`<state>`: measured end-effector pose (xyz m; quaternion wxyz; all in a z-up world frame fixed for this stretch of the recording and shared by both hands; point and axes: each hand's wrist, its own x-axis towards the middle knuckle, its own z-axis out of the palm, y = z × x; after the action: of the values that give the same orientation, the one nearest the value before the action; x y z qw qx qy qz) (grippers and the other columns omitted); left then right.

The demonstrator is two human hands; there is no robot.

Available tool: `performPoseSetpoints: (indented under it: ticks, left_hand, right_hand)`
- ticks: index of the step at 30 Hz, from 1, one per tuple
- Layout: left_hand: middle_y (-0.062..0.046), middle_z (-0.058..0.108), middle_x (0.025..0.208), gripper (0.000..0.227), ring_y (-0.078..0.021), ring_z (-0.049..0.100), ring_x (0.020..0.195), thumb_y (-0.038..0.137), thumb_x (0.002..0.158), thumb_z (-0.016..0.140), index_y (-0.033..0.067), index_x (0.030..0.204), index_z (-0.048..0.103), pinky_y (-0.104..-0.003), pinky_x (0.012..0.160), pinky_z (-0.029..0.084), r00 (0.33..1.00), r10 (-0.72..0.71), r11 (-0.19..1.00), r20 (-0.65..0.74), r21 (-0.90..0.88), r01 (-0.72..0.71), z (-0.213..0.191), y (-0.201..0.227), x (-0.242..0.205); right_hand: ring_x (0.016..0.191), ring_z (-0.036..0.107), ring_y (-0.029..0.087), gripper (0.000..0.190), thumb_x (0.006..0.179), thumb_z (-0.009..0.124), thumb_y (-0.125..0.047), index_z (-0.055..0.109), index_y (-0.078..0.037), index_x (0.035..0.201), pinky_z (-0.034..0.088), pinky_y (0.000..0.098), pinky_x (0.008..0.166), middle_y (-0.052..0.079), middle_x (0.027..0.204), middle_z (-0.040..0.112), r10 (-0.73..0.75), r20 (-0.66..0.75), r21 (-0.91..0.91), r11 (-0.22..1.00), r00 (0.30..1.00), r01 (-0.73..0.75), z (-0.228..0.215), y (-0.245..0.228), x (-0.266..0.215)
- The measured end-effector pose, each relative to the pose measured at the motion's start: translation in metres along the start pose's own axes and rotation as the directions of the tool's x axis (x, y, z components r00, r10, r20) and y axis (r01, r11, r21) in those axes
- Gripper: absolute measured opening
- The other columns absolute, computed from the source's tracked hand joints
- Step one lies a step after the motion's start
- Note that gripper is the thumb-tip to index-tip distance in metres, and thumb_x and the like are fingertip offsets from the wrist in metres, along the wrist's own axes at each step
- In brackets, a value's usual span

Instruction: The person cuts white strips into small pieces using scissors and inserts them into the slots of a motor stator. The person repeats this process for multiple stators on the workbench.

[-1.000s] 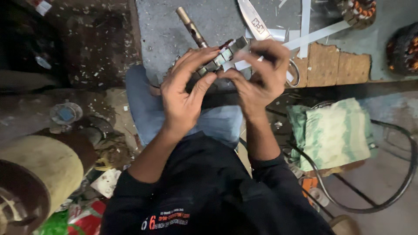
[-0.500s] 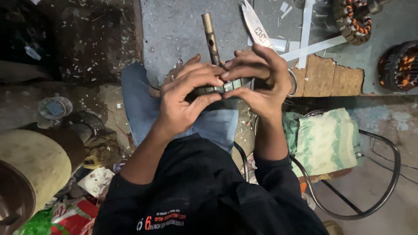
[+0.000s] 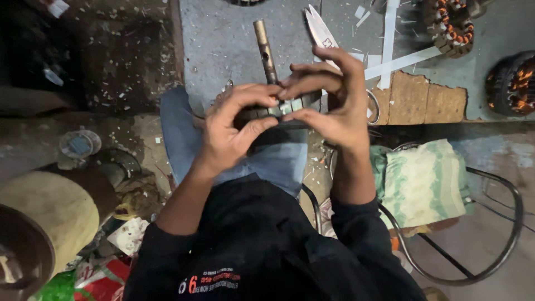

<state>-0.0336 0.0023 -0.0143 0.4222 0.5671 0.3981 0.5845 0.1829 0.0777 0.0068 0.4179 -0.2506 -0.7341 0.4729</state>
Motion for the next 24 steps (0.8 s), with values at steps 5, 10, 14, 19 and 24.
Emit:
performPoseSetpoints:
  ticks: [5,10,14,19,24]
  left_hand:
    - [-0.013,0.065,0.140,0.044,-0.0192,0.062,0.133,0.004,0.103,0.071,-0.0006,0.143,0.053,-0.031,0.116,0.048,0.984,-0.170,0.956,-0.059,-0.252,0.150,0.004,-0.001,0.010]
    - [-0.013,0.061,0.147,0.047,-0.0197,0.059,0.138,0.006,0.106,0.068,-0.0038,0.150,0.052,-0.032,0.120,0.047,0.984,-0.165,0.946,-0.067,-0.292,0.139,-0.002,-0.008,0.025]
    - [-0.012,0.063,0.145,0.045,-0.0179,0.062,0.130,0.010,0.107,0.068,-0.0034,0.148,0.056,-0.031,0.115,0.049,0.974,-0.193,0.934,-0.114,-0.325,0.147,-0.001,-0.013,0.031]
    - [-0.011,0.067,0.142,0.040,-0.0156,0.063,0.127,0.017,0.109,0.068,-0.0023,0.145,0.062,-0.029,0.114,0.050,0.973,-0.175,0.949,-0.150,-0.289,0.127,-0.003,-0.015,0.039]
    - [-0.009,0.069,0.132,0.040,-0.0138,0.065,0.119,0.019,0.106,0.071,-0.0011,0.140,0.064,-0.028,0.108,0.052,0.966,-0.193,0.938,-0.174,-0.320,0.130,-0.001,-0.006,0.048]
  right_hand:
    - [0.119,0.070,0.022,0.090,0.091,0.092,-0.011,0.032,-0.002,0.157,0.056,0.0323,0.108,0.014,0.115,0.074,0.071,0.049,-0.014,0.997,0.996,-0.070,-0.002,-0.007,0.025]
    - [0.122,0.067,0.018,0.086,0.094,0.087,-0.008,0.030,-0.002,0.158,0.055,0.0343,0.112,0.013,0.145,0.055,0.017,0.032,0.072,0.997,0.999,-0.019,0.001,-0.004,0.046]
    - [0.114,0.064,0.016,0.077,0.104,0.083,-0.002,0.032,-0.004,0.160,0.052,0.0288,0.111,0.011,0.123,0.069,0.046,0.058,0.075,0.996,0.997,-0.050,-0.002,0.001,0.048]
    - [0.114,0.063,0.016,0.064,0.108,0.079,-0.003,0.032,-0.003,0.152,0.051,0.0291,0.110,0.009,0.124,0.066,0.043,0.094,0.056,0.997,0.995,-0.049,-0.003,0.019,0.059]
    - [0.132,0.060,0.024,0.054,0.109,0.077,-0.002,0.038,-0.001,0.147,0.045,0.0346,0.120,0.014,0.136,0.062,-0.054,0.058,-0.092,0.994,0.997,0.059,0.001,0.025,0.058]
